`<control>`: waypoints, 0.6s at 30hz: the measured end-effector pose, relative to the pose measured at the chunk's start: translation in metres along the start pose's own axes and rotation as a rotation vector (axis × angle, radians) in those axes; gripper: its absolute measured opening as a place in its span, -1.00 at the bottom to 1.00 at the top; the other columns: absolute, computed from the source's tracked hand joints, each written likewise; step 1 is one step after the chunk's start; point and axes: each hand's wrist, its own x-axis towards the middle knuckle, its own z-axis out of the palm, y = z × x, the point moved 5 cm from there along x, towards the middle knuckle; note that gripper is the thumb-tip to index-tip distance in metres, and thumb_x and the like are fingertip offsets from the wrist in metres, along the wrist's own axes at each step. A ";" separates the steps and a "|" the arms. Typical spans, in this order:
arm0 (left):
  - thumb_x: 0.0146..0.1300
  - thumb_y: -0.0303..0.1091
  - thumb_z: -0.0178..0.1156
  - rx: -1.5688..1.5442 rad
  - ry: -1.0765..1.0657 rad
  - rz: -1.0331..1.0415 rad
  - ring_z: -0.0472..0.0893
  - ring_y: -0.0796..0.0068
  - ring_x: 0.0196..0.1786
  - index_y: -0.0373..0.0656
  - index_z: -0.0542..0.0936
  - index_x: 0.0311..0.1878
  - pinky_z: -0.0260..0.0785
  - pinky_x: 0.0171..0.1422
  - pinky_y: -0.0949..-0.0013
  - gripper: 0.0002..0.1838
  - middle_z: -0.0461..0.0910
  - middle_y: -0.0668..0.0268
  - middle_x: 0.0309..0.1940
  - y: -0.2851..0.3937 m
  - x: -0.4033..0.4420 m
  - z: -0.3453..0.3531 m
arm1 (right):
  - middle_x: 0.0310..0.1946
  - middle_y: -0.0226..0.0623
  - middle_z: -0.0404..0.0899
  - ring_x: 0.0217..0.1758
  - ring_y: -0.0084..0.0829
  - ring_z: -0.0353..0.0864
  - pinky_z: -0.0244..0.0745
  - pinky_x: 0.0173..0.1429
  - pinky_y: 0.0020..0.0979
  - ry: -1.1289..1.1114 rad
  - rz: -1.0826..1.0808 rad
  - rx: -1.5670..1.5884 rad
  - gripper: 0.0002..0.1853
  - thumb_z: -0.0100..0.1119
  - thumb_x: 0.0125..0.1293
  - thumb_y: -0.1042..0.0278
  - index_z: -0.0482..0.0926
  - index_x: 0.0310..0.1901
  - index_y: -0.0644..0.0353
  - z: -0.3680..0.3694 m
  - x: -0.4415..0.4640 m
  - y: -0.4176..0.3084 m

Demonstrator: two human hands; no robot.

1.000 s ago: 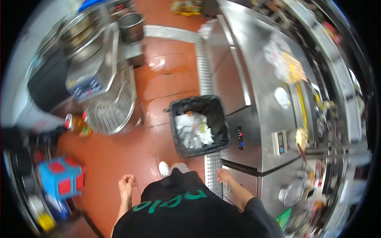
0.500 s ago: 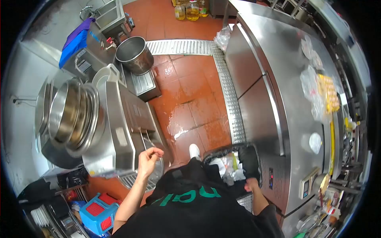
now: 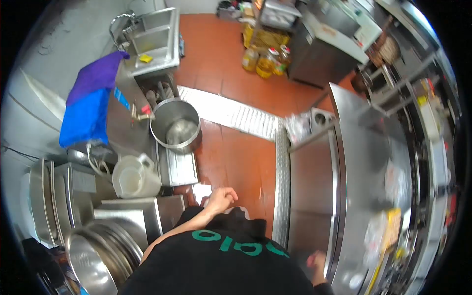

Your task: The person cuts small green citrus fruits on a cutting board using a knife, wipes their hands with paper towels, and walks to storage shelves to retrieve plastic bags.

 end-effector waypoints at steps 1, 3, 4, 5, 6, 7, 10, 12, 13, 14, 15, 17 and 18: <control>0.07 -0.54 -0.07 0.007 0.028 -0.032 0.58 0.52 -0.39 -0.20 0.60 -0.39 0.40 -0.30 0.46 -0.79 0.60 0.30 -0.52 0.013 0.028 -0.019 | -0.57 -0.33 0.58 -0.49 -0.39 0.57 0.48 -0.34 -0.31 -0.184 0.078 -0.180 -0.79 0.17 0.03 0.14 0.49 -0.54 0.07 0.022 -0.014 -0.002; 0.06 -0.54 -0.06 -0.025 0.009 -0.002 0.58 0.51 -0.40 -0.19 0.61 -0.38 0.39 -0.32 0.44 -0.79 0.60 0.28 -0.52 0.017 0.096 -0.051 | -0.58 -0.31 0.57 -0.50 -0.37 0.57 0.48 -0.34 -0.30 -0.257 0.246 -0.289 -0.79 0.15 0.06 0.14 0.50 -0.55 0.08 0.075 -0.008 -0.041; 0.05 -0.54 -0.05 -0.015 -0.014 -0.008 0.59 0.51 -0.41 -0.19 0.61 -0.39 0.39 -0.31 0.44 -0.79 0.60 0.27 -0.53 0.029 0.127 -0.066 | -0.58 -0.30 0.57 -0.50 -0.36 0.56 0.48 -0.35 -0.30 -0.257 0.295 -0.304 -0.79 0.14 0.07 0.14 0.50 -0.55 0.09 0.099 0.004 -0.068; 0.04 -0.54 -0.04 0.071 -0.022 -0.007 0.59 0.50 -0.41 -0.19 0.61 -0.40 0.40 -0.31 0.43 -0.79 0.60 0.26 -0.54 0.035 0.163 -0.083 | -0.59 -0.29 0.56 -0.51 -0.36 0.56 0.48 -0.35 -0.30 -0.250 0.317 -0.311 -0.78 0.12 0.08 0.15 0.51 -0.55 0.09 0.120 0.022 -0.099; 0.03 -0.54 -0.03 0.156 -0.031 -0.007 0.59 0.49 -0.41 -0.19 0.61 -0.41 0.40 -0.30 0.42 -0.80 0.60 0.25 -0.55 0.041 0.200 -0.098 | -0.59 -0.28 0.56 -0.51 -0.35 0.56 0.47 -0.35 -0.29 -0.241 0.316 -0.317 -0.78 0.11 0.09 0.15 0.51 -0.55 0.10 0.138 0.047 -0.133; 0.00 -0.54 -0.01 0.167 -0.032 -0.030 0.61 0.46 -0.40 -0.18 0.62 -0.43 0.41 -0.28 0.39 -0.81 0.60 0.24 -0.56 0.056 0.235 -0.117 | -0.60 -0.27 0.55 -0.52 -0.34 0.56 0.47 -0.35 -0.29 -0.231 0.305 -0.326 -0.77 0.10 0.10 0.15 0.52 -0.55 0.10 0.154 0.076 -0.166; -0.02 -0.54 -0.01 0.291 0.112 0.109 0.61 0.38 -0.43 -0.19 0.61 -0.51 0.42 -0.26 0.35 -0.82 0.62 0.24 -0.55 0.069 0.343 -0.177 | -0.61 -0.24 0.54 -0.53 -0.32 0.55 0.47 -0.36 -0.28 -0.166 0.191 -0.364 -0.75 0.07 0.14 0.16 0.54 -0.55 0.12 0.187 0.175 -0.279; -0.02 -0.55 -0.01 0.200 0.250 0.057 0.61 0.36 -0.44 -0.19 0.61 -0.53 0.43 -0.26 0.35 -0.82 0.61 0.24 -0.56 0.076 0.391 -0.221 | -0.62 -0.22 0.53 -0.55 -0.30 0.55 0.47 -0.37 -0.27 -0.094 0.052 -0.406 -0.73 0.05 0.16 0.16 0.55 -0.56 0.13 0.204 0.243 -0.380; -0.02 -0.55 -0.01 0.175 0.316 0.015 0.60 0.38 -0.45 -0.19 0.61 -0.54 0.43 -0.28 0.36 -0.81 0.60 0.25 -0.58 0.062 0.414 -0.242 | -0.63 -0.21 0.52 -0.55 -0.29 0.55 0.47 -0.37 -0.27 -0.046 -0.054 -0.432 -0.72 0.03 0.18 0.17 0.55 -0.56 0.14 0.215 0.286 -0.444; -0.02 -0.56 -0.02 0.147 0.382 -0.028 0.60 0.40 -0.47 -0.18 0.61 -0.55 0.43 -0.30 0.37 -0.81 0.60 0.26 -0.60 0.045 0.432 -0.261 | -0.63 -0.19 0.52 -0.56 -0.28 0.54 0.47 -0.38 -0.27 -0.011 -0.170 -0.455 -0.71 0.02 0.19 0.17 0.56 -0.56 0.14 0.232 0.321 -0.520; -0.01 -0.56 -0.03 0.093 0.439 -0.123 0.59 0.43 -0.49 -0.18 0.61 -0.55 0.42 -0.33 0.37 -0.79 0.59 0.27 -0.62 0.042 0.438 -0.277 | -0.63 -0.18 0.52 -0.56 -0.28 0.54 0.47 -0.38 -0.26 0.001 -0.305 -0.478 -0.70 0.01 0.20 0.17 0.57 -0.56 0.15 0.257 0.351 -0.606; 0.02 -0.55 -0.02 -0.026 0.574 -0.299 0.58 0.50 -0.51 -0.17 0.61 -0.55 0.41 -0.39 0.38 -0.79 0.59 0.29 -0.63 0.032 0.453 -0.305 | -0.52 -0.03 0.56 -0.43 -0.19 0.58 0.46 -0.27 -0.16 -0.076 -0.623 -0.482 -0.69 0.00 0.17 0.20 0.54 -0.51 0.30 0.352 0.488 -0.741; 0.02 -0.53 -0.01 -0.084 0.651 -0.384 0.58 0.54 -0.51 -0.17 0.61 -0.55 0.41 -0.41 0.39 -0.80 0.59 0.29 -0.62 0.019 0.456 -0.316 | -0.48 -0.14 0.60 -0.41 -0.28 0.61 0.49 -0.32 -0.26 -0.031 -1.040 -0.386 -0.71 0.02 0.23 0.21 0.57 -0.34 0.29 0.388 0.462 -0.866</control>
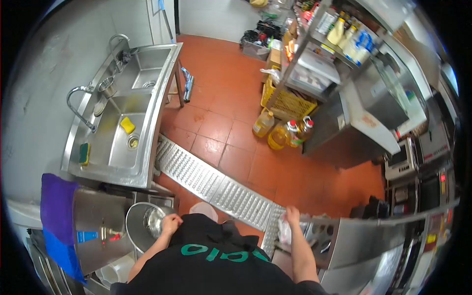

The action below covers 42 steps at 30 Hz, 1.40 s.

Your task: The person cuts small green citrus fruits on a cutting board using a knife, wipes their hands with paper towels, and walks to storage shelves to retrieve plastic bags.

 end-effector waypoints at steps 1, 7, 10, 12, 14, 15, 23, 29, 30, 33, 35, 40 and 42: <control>0.03 -0.46 0.03 0.073 0.053 -0.085 0.58 0.47 -0.52 -0.17 0.62 -0.54 0.41 -0.42 0.36 -0.83 0.59 0.27 -0.61 -0.004 0.010 -0.006 | -0.51 -0.20 0.59 -0.51 -0.41 0.58 0.48 -0.45 -0.33 -0.079 -0.072 0.083 -0.75 0.02 0.26 0.23 0.56 -0.28 0.26 0.015 0.086 -0.048; 0.02 -0.23 0.07 0.764 -0.145 -0.325 0.58 0.23 -0.51 -0.03 0.66 -0.54 0.38 -0.38 0.20 -0.79 0.60 0.20 -0.57 -0.071 0.113 0.005 | -0.42 -0.33 0.61 -0.47 -0.58 0.55 0.49 -0.37 -0.53 -0.229 -0.423 0.371 -0.81 0.01 0.31 0.38 0.54 -0.11 0.21 0.098 0.387 -0.297; 0.03 -0.22 0.05 0.709 -0.243 -0.369 0.59 0.21 -0.49 -0.04 0.66 -0.53 0.39 -0.37 0.19 -0.78 0.60 0.18 -0.58 0.003 0.207 0.001 | -0.41 -0.19 0.58 -0.37 -0.37 0.58 0.48 -0.25 -0.39 -0.286 -0.485 0.074 -0.81 0.08 0.23 0.37 0.52 -0.16 0.22 0.144 0.438 -0.286; 0.04 -0.21 0.04 0.750 -0.283 -0.247 0.60 0.20 -0.48 -0.05 0.66 -0.52 0.40 -0.36 0.19 -0.77 0.60 0.16 -0.59 0.073 0.289 -0.003 | -0.33 -0.07 0.58 -0.24 -0.08 0.57 0.46 -0.18 -0.22 -0.425 -0.337 0.023 -0.75 0.09 0.20 0.20 0.54 -0.23 0.20 0.143 0.445 -0.257; 0.05 -0.21 0.03 0.872 -0.278 0.040 0.60 0.19 -0.47 -0.05 0.66 -0.52 0.40 -0.35 0.19 -0.75 0.59 0.15 -0.59 0.151 0.392 0.001 | -0.15 0.02 0.54 -0.09 0.00 0.53 0.44 -0.04 -0.14 -0.680 -0.033 -0.242 -0.61 0.05 0.20 0.05 0.54 -0.13 0.21 0.156 0.447 -0.162; 0.06 -0.20 0.03 0.834 -0.183 0.142 0.61 0.18 -0.46 -0.06 0.66 -0.52 0.41 -0.35 0.19 -0.75 0.59 0.14 -0.60 0.197 0.449 0.000 | -0.52 -0.19 0.56 -0.57 -0.27 0.55 0.41 -0.57 -0.26 -0.572 0.205 -0.128 -0.76 0.05 0.23 0.19 0.51 -0.33 0.22 0.153 0.435 -0.117; 0.18 -0.60 -0.09 -0.325 0.103 0.048 0.51 0.60 -0.61 -0.22 0.56 -0.41 0.34 -0.59 0.50 -0.79 0.54 0.34 -0.63 0.558 0.791 0.031 | -0.52 -0.15 0.58 -0.53 -0.31 0.60 0.51 -0.44 -0.29 -0.572 1.170 0.045 -0.77 0.00 0.18 0.24 0.56 -0.35 0.22 0.121 0.562 -0.102; -0.11 -0.55 -0.02 -0.189 0.079 -0.242 0.48 0.47 -0.69 -0.09 0.58 -0.66 0.28 -0.57 0.34 -0.80 0.53 0.32 -0.73 0.589 0.862 0.033 | -0.48 -0.16 0.61 -0.42 -0.36 0.61 0.48 -0.32 -0.28 -0.796 0.615 -0.057 -0.74 -0.03 0.22 0.20 0.55 -0.30 0.22 0.220 0.903 -0.185; -0.06 -0.27 0.05 0.563 -0.115 0.112 0.49 0.33 -0.69 -0.05 0.59 -0.67 0.28 -0.55 0.24 -0.80 0.52 0.25 -0.73 0.576 0.888 0.020 | -0.47 -0.17 0.61 -0.41 -0.37 0.61 0.48 -0.29 -0.28 -0.776 0.465 -0.058 -0.73 -0.03 0.22 0.20 0.55 -0.29 0.22 0.234 0.982 -0.225; -0.05 -0.16 0.06 0.834 -0.129 0.051 0.50 0.16 -0.65 -0.07 0.59 -0.69 0.29 -0.50 0.17 -0.73 0.53 0.18 -0.68 0.564 0.920 -0.008 | -0.25 0.05 0.56 -0.15 0.03 0.53 0.42 -0.07 -0.12 -0.412 -0.113 -0.101 -0.64 0.00 0.23 0.09 0.54 -0.21 0.26 0.252 1.230 -0.365; -0.01 -0.20 0.02 0.712 -0.204 -0.262 0.48 0.21 -0.68 -0.09 0.57 -0.71 0.27 -0.54 0.21 -0.71 0.52 0.19 -0.69 0.580 0.968 -0.023 | -0.15 0.02 0.54 -0.09 0.07 0.51 0.42 -0.01 -0.11 -0.289 -0.263 -0.033 -0.67 0.05 0.25 0.12 0.51 -0.12 0.21 0.266 1.370 -0.426; 0.08 -0.28 -0.08 0.809 -0.327 -0.173 0.45 0.32 -0.73 -0.14 0.53 -0.75 0.23 -0.65 0.32 -0.64 0.49 0.23 -0.73 0.696 1.175 -0.034 | -0.22 -0.12 0.59 -0.13 -0.17 0.57 0.45 -0.03 -0.28 -0.087 -0.266 0.063 -0.71 0.05 0.27 0.19 0.52 -0.10 0.22 0.211 1.527 -0.571; 0.12 -0.31 -0.11 0.601 -0.312 -0.218 0.44 0.36 -0.75 -0.16 0.52 -0.77 0.21 -0.69 0.37 -0.60 0.48 0.25 -0.75 0.762 1.262 -0.028 | -0.08 -0.02 0.50 0.03 -0.08 0.47 0.36 0.13 -0.21 -0.206 -0.181 -0.233 -0.60 0.12 0.21 0.08 0.49 -0.02 0.16 0.235 1.563 -0.543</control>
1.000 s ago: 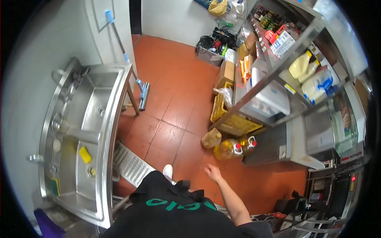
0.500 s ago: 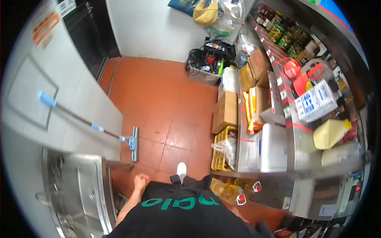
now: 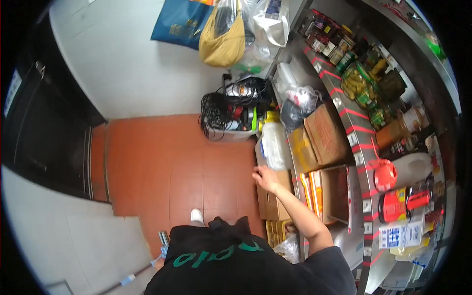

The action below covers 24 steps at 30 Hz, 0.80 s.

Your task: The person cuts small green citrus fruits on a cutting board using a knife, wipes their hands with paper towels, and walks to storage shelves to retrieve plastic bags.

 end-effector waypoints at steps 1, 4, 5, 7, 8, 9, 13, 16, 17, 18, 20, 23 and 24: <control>0.14 -0.33 -0.13 -0.365 -0.013 -0.091 0.43 0.38 -0.76 -0.17 0.51 -0.78 0.20 -0.72 0.39 -0.59 0.47 0.26 -0.75 0.033 0.032 -0.026 | -0.06 -0.01 0.49 0.04 -0.06 0.45 0.35 0.14 -0.20 -0.077 0.047 -0.060 -0.58 0.13 0.20 0.07 0.48 0.00 0.16 -0.001 0.014 0.012; 0.24 -0.39 -0.23 -0.742 0.151 0.410 0.37 0.49 -0.83 -0.18 0.47 -0.79 0.13 -0.80 0.48 -0.52 0.45 0.27 -0.80 0.185 0.130 -0.125 | 0.05 0.09 0.37 0.16 0.01 0.37 0.29 0.23 -0.17 -0.167 0.287 -0.015 -0.49 0.13 0.18 0.07 0.40 0.09 0.22 -0.057 0.066 0.041; 0.30 -0.42 -0.19 -0.880 0.078 0.533 0.42 0.54 -0.76 -0.19 0.51 -0.65 0.20 -0.74 0.51 -0.59 0.48 0.30 -0.74 0.251 0.142 -0.157 | 0.05 0.08 0.37 0.11 0.02 0.40 0.31 0.20 -0.16 -0.005 0.282 0.010 -0.51 0.14 0.18 0.09 0.41 0.06 0.23 -0.074 0.088 0.064; 0.34 -0.48 -0.14 -0.821 0.281 0.458 0.48 0.58 -0.66 -0.18 0.53 -0.49 0.28 -0.64 0.54 -0.69 0.52 0.32 -0.66 0.374 0.137 -0.209 | -0.07 0.06 0.44 0.00 0.02 0.45 0.35 0.11 -0.14 0.309 0.233 -0.031 -0.60 0.11 0.20 0.15 0.45 -0.02 0.25 -0.123 0.141 0.103; 0.34 -0.48 -0.14 -0.807 0.262 0.469 0.48 0.58 -0.66 -0.18 0.53 -0.49 0.28 -0.64 0.54 -0.69 0.52 0.32 -0.66 0.419 0.151 -0.216 | -0.13 0.04 0.47 -0.02 0.02 0.46 0.37 0.07 -0.12 0.429 0.220 -0.017 -0.65 0.09 0.21 0.23 0.45 -0.04 0.27 -0.159 0.166 0.106; 0.33 -0.51 -0.11 -0.840 0.246 0.489 0.49 0.60 -0.62 -0.17 0.53 -0.45 0.31 -0.60 0.55 -0.73 0.53 0.33 -0.62 0.458 0.163 -0.219 | -0.14 0.05 0.47 -0.06 0.04 0.46 0.39 0.02 -0.11 0.553 0.162 -0.083 -0.69 0.07 0.22 0.30 0.45 -0.06 0.29 -0.181 0.195 0.125; 0.30 -0.47 -0.02 -0.755 -0.079 0.565 0.54 0.54 -0.56 -0.21 0.53 -0.40 0.42 -0.50 0.48 -0.82 0.57 0.29 -0.54 0.542 0.186 -0.180 | -0.16 0.07 0.48 -0.09 0.07 0.47 0.40 -0.01 -0.12 0.663 0.163 -0.179 -0.75 -0.05 0.28 0.36 0.46 -0.09 0.29 -0.245 0.306 0.189; 0.26 -0.51 -0.02 -0.804 -0.123 0.161 0.59 0.43 -0.53 -0.22 0.54 -0.38 0.49 -0.46 0.41 -0.84 0.59 0.23 -0.52 0.571 0.201 -0.156 | -0.15 0.07 0.50 -0.07 0.07 0.47 0.40 0.02 -0.13 0.409 0.226 -0.266 -0.74 -0.05 0.27 0.34 0.46 -0.07 0.28 -0.251 0.377 0.245; 0.23 -0.55 -0.04 -0.846 -0.091 0.148 0.60 0.39 -0.52 -0.22 0.54 -0.38 0.51 -0.46 0.38 -0.84 0.59 0.20 -0.52 0.575 0.210 -0.158 | -0.14 0.07 0.50 -0.04 0.06 0.47 0.40 0.05 -0.14 0.186 0.292 -0.326 -0.71 -0.03 0.26 0.32 0.46 -0.04 0.27 -0.241 0.393 0.264; 0.21 -0.59 -0.07 -0.885 -0.058 0.133 0.61 0.35 -0.51 -0.22 0.55 -0.37 0.53 -0.46 0.35 -0.82 0.59 0.18 -0.51 0.581 0.217 -0.164 | -0.14 0.07 0.50 -0.04 0.06 0.47 0.40 0.05 -0.14 0.169 0.307 -0.317 -0.71 -0.03 0.26 0.32 0.46 -0.04 0.27 -0.232 0.399 0.284; 0.19 -0.60 -0.07 -0.862 -0.043 0.108 0.61 0.35 -0.51 -0.23 0.54 -0.38 0.51 -0.47 0.35 -0.82 0.60 0.17 -0.50 0.607 0.231 -0.185 | -0.04 0.06 0.49 0.05 0.01 0.46 0.38 0.12 -0.17 -0.092 0.740 -0.190 -0.68 -0.01 0.24 0.26 0.51 -0.04 0.23 -0.201 0.385 0.351; 0.17 -0.56 -0.07 -0.741 -0.051 0.120 0.59 0.36 -0.54 -0.26 0.51 -0.36 0.50 -0.47 0.34 -0.86 0.58 0.18 -0.50 0.630 0.269 -0.214 | -0.07 -0.01 0.53 0.09 -0.09 0.48 0.37 0.17 -0.17 0.006 0.758 -0.300 -0.70 -0.07 0.25 0.19 0.62 -0.18 0.13 -0.180 0.331 0.374; 0.17 -0.56 -0.07 -0.713 -0.079 0.111 0.59 0.36 -0.54 -0.26 0.51 -0.36 0.50 -0.47 0.34 -0.86 0.58 0.18 -0.50 0.644 0.280 -0.219 | -0.07 -0.01 0.53 0.09 -0.09 0.48 0.37 0.17 -0.17 -0.007 0.795 -0.300 -0.70 -0.07 0.25 0.19 0.62 -0.18 0.13 -0.186 0.330 0.366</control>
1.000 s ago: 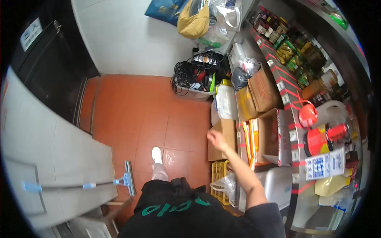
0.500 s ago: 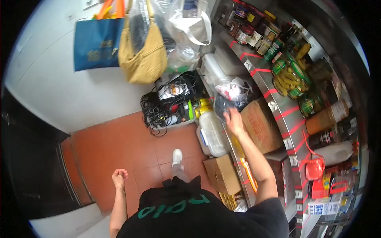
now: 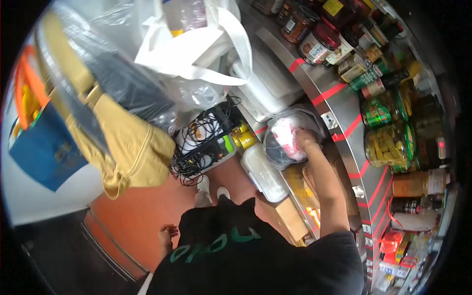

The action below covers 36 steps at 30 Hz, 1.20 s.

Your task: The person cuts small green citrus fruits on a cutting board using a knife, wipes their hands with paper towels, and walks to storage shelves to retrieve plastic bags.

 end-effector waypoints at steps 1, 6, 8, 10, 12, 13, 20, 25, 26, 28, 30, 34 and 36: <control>0.17 -0.55 -0.06 0.080 -0.045 -0.022 0.58 0.36 -0.55 -0.26 0.51 -0.35 0.49 -0.48 0.35 -0.86 0.57 0.18 -0.50 0.014 0.014 0.005 | -0.02 -0.03 0.51 0.14 -0.12 0.44 0.34 0.19 -0.18 -0.139 0.073 -0.086 -0.70 -0.08 0.25 0.20 0.61 -0.15 0.12 -0.013 -0.001 -0.012; 0.23 -0.41 0.02 0.160 -0.180 0.081 0.58 0.31 -0.52 -0.37 0.53 -0.28 0.49 -0.46 0.30 -0.80 0.58 0.12 -0.46 0.080 0.088 0.035 | -0.02 -0.12 0.53 0.03 -0.17 0.54 0.42 0.08 -0.16 0.294 -0.046 -0.358 -0.65 0.02 0.19 0.11 0.54 -0.04 0.03 -0.045 0.019 -0.041; 0.23 -0.38 0.05 0.213 -0.182 0.052 0.59 0.32 -0.49 -0.32 0.55 -0.28 0.49 -0.44 0.29 -0.81 0.58 0.13 -0.46 0.104 0.088 0.061 | -0.08 -0.07 0.55 -0.03 -0.15 0.56 0.44 0.06 -0.16 0.296 0.150 -0.130 -0.60 0.04 0.16 0.01 0.55 -0.06 0.07 -0.061 0.013 -0.034; 0.23 -0.39 0.08 0.322 -0.331 0.103 0.58 0.42 -0.44 -0.29 0.56 -0.24 0.46 -0.38 0.37 -0.83 0.58 0.18 -0.45 0.109 0.089 0.091 | -0.14 -0.02 0.57 -0.08 -0.12 0.59 0.45 0.04 -0.15 0.302 0.345 0.094 -0.53 0.05 0.13 -0.09 0.55 -0.08 0.10 -0.058 0.020 -0.021; 0.22 -0.42 0.09 0.537 -0.506 0.254 0.55 0.53 -0.41 -0.27 0.56 -0.21 0.41 -0.32 0.46 -0.85 0.58 0.25 -0.45 0.134 0.064 0.145 | -0.11 0.08 0.53 -0.03 -0.10 0.56 0.43 0.07 -0.15 -0.129 0.283 0.005 -0.38 0.01 0.11 -0.24 0.53 -0.10 0.22 -0.025 0.028 -0.011; 0.22 -0.43 0.09 0.625 -0.589 0.291 0.52 0.57 -0.39 -0.28 0.55 -0.22 0.38 -0.29 0.49 -0.86 0.57 0.29 -0.43 0.142 0.052 0.173 | -0.18 0.07 0.56 -0.11 -0.08 0.58 0.47 -0.02 -0.13 -0.068 0.331 0.051 -0.42 0.00 0.14 -0.20 0.52 -0.11 0.23 -0.027 0.021 -0.018; 0.25 -0.14 0.15 0.221 -0.960 0.104 0.52 0.37 -0.01 -0.16 0.18 0.31 0.43 0.00 0.33 -0.36 0.43 0.14 0.07 0.175 -0.038 0.390 | -0.30 0.03 0.58 -0.24 -0.01 0.59 0.47 -0.15 -0.14 0.346 0.195 0.429 -0.50 0.04 0.22 -0.04 0.44 -0.06 0.29 -0.050 -0.031 -0.112; 0.13 -0.08 0.27 0.055 -0.935 -0.053 0.38 0.27 0.16 -0.03 0.02 0.37 0.46 -0.01 0.06 -0.16 0.25 0.13 0.21 0.170 -0.057 0.483 | -0.06 -0.07 0.55 0.05 -0.30 0.48 0.29 0.19 -0.36 -0.129 0.285 1.572 -0.47 -0.08 0.35 0.02 0.44 0.07 0.39 -0.008 -0.036 -0.121; 0.13 -0.14 0.28 0.083 -0.887 -0.062 0.44 0.30 0.10 -0.05 0.15 0.33 0.48 -0.04 0.12 -0.25 0.34 0.16 0.15 0.171 -0.059 0.490 | -0.09 -0.06 0.56 0.01 -0.30 0.51 0.33 0.16 -0.37 -0.137 0.327 1.750 -0.48 -0.09 0.36 0.03 0.45 0.04 0.41 0.003 -0.037 -0.121; 0.13 -0.20 0.28 0.130 -0.812 -0.035 0.50 0.34 0.01 -0.11 0.26 0.23 0.50 -0.08 0.17 -0.37 0.43 0.18 0.04 0.145 -0.027 0.502 | -0.20 -0.13 0.59 -0.14 -0.37 0.58 0.44 0.06 -0.41 -0.116 0.431 1.838 -0.54 -0.14 0.40 0.11 0.50 -0.06 0.44 -0.012 -0.044 -0.106; 0.13 -0.26 0.28 0.169 -0.732 -0.008 0.56 0.37 -0.08 -0.16 0.37 0.14 0.51 -0.12 0.22 -0.48 0.52 0.21 -0.06 0.122 0.001 0.509 | -0.43 -0.25 0.63 -0.44 -0.51 0.60 0.55 -0.38 -0.46 0.171 0.505 1.602 -0.71 0.01 0.31 0.21 0.59 -0.30 0.27 -0.012 -0.045 -0.068; 0.15 -0.37 0.25 -0.098 -0.655 -0.009 0.60 0.35 -0.17 -0.35 0.44 0.01 0.52 -0.14 0.21 -0.61 0.56 0.18 -0.18 0.144 0.001 0.493 | -0.14 -0.12 0.56 -0.12 -0.18 0.56 0.45 -0.10 -0.26 0.415 0.405 0.529 -0.72 0.02 0.28 0.26 0.48 -0.05 0.21 0.020 0.007 0.046; 0.20 -0.44 0.17 -0.272 -0.651 -0.138 0.58 0.31 -0.11 -0.33 0.41 0.05 0.50 -0.05 0.15 -0.64 0.54 0.15 -0.13 0.150 -0.001 0.486 | -0.15 -0.02 0.54 -0.05 -0.05 0.51 0.36 0.05 -0.20 0.261 0.559 0.461 -0.69 0.03 0.26 0.22 0.47 -0.06 0.23 -0.026 -0.001 0.044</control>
